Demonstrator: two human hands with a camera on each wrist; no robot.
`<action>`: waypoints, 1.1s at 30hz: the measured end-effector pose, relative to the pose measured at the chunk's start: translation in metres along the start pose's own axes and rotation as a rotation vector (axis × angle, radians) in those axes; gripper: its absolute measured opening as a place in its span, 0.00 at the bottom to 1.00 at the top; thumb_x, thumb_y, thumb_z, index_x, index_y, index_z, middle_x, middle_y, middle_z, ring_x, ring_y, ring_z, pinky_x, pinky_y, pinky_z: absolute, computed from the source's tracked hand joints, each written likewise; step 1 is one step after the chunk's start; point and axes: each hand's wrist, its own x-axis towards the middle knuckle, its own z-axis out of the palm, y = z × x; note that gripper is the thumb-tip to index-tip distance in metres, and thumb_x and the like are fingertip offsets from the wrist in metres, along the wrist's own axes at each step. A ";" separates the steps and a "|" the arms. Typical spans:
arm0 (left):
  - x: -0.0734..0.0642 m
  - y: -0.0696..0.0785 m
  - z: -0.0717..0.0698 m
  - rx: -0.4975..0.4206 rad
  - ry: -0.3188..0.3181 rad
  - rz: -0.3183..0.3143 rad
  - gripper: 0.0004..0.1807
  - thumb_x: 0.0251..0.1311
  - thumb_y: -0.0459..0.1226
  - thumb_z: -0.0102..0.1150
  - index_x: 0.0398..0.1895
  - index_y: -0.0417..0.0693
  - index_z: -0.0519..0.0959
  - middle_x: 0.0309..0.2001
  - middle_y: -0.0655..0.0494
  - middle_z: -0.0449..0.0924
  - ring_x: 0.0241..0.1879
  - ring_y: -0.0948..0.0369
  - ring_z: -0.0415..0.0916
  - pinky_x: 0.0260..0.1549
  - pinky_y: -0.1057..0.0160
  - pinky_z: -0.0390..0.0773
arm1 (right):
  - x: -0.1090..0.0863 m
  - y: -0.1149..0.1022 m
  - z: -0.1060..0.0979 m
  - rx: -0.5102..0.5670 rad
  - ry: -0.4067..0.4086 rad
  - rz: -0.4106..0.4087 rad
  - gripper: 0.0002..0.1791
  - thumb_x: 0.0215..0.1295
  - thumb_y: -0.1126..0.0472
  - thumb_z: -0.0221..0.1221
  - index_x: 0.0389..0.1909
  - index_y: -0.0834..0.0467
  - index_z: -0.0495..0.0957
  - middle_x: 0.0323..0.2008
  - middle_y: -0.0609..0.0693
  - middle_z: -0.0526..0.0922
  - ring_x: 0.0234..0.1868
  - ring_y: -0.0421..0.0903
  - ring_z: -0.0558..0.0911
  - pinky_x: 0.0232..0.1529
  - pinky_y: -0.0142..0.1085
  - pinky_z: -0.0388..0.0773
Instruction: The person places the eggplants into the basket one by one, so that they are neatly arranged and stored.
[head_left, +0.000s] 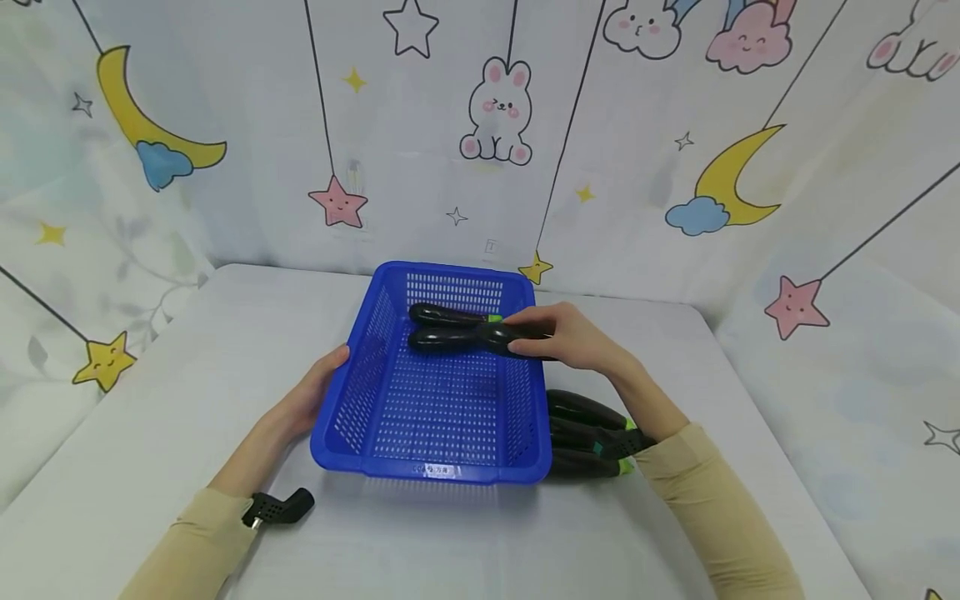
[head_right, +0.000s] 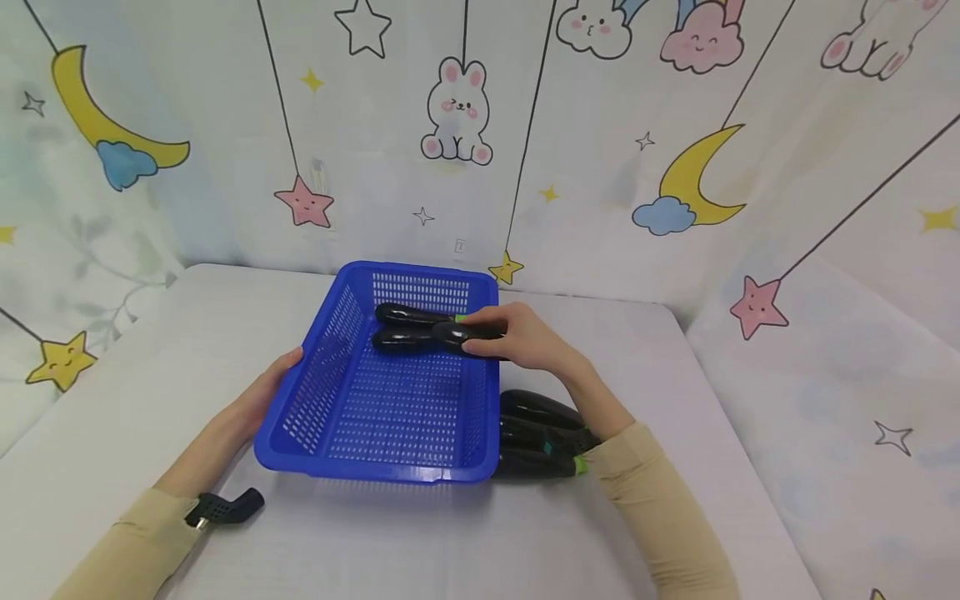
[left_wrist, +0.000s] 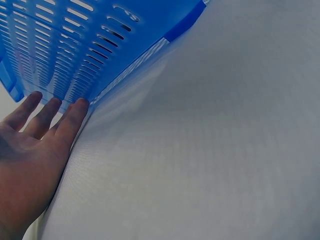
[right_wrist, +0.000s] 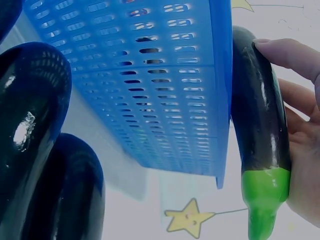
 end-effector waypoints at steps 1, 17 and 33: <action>0.000 0.000 0.000 0.003 -0.001 0.002 0.42 0.72 0.61 0.32 0.78 0.43 0.43 0.56 0.47 0.76 0.50 0.54 0.80 0.47 0.54 0.82 | 0.001 0.000 0.000 -0.002 -0.004 0.003 0.19 0.65 0.55 0.67 0.56 0.55 0.82 0.48 0.50 0.85 0.42 0.47 0.81 0.44 0.35 0.83; 0.001 0.000 0.003 -0.029 -0.011 -0.011 0.44 0.72 0.62 0.33 0.78 0.39 0.44 0.56 0.47 0.77 0.50 0.54 0.80 0.47 0.54 0.82 | 0.022 -0.005 -0.005 -0.072 -0.087 0.083 0.23 0.62 0.50 0.69 0.57 0.53 0.83 0.49 0.48 0.86 0.45 0.47 0.80 0.49 0.40 0.80; 0.000 0.002 0.006 -0.029 0.012 -0.018 0.43 0.73 0.60 0.31 0.78 0.41 0.44 0.55 0.46 0.77 0.49 0.54 0.80 0.46 0.54 0.82 | 0.065 -0.036 -0.002 0.014 -0.148 0.041 0.22 0.61 0.54 0.70 0.55 0.55 0.84 0.50 0.50 0.87 0.48 0.44 0.85 0.54 0.41 0.81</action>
